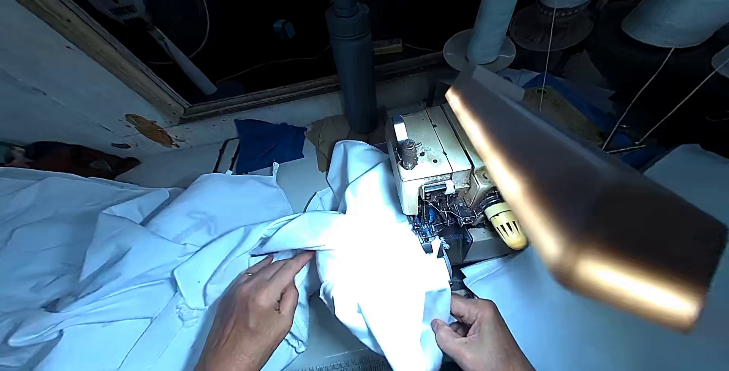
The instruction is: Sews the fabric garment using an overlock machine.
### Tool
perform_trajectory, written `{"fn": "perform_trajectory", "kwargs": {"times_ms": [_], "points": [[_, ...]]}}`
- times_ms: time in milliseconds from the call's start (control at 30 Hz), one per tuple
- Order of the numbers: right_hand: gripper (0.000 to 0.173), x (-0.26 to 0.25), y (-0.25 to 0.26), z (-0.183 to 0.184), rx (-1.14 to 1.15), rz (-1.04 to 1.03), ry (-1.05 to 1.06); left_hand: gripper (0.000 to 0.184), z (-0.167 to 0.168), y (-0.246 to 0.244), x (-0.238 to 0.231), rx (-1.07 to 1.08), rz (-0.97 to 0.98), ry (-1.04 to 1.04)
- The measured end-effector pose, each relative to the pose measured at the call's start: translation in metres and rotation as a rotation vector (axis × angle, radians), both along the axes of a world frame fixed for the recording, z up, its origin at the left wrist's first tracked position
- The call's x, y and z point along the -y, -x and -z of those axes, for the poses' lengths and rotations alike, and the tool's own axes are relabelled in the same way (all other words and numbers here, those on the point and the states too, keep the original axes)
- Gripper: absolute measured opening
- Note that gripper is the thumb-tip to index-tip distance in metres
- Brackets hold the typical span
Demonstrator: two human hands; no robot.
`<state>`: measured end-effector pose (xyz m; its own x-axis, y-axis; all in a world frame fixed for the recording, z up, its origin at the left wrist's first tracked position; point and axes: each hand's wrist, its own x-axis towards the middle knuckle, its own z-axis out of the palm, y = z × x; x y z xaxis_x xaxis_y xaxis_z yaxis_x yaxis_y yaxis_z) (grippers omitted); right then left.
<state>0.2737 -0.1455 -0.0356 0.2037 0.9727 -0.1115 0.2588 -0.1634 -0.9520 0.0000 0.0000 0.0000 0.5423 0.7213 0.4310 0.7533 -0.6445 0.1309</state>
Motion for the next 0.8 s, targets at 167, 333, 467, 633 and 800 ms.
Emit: {"fn": "perform_trajectory", "kwargs": {"times_ms": [167,333,467,633,800], "points": [[0.014,0.014,0.001,0.0,-0.035,-0.045,-0.032,0.024,-0.051,-0.071,0.083,0.413,0.149,0.205],[0.019,0.027,-0.005,-0.004,-0.071,-0.182,-0.147,0.027,-0.005,-0.107,0.103,0.193,-0.009,0.15],[0.026,0.024,-0.014,-0.007,-0.018,-0.159,-0.23,0.015,-0.01,-0.102,0.102,0.246,0.012,0.133],[0.02,0.015,-0.017,-0.025,-0.206,-0.038,-0.258,0.018,-0.049,-0.097,0.103,0.198,0.077,0.239],[0.013,0.016,-0.02,-0.022,-0.249,-0.008,-0.241,0.018,-0.057,-0.09,0.101,0.033,0.042,0.349]]}}
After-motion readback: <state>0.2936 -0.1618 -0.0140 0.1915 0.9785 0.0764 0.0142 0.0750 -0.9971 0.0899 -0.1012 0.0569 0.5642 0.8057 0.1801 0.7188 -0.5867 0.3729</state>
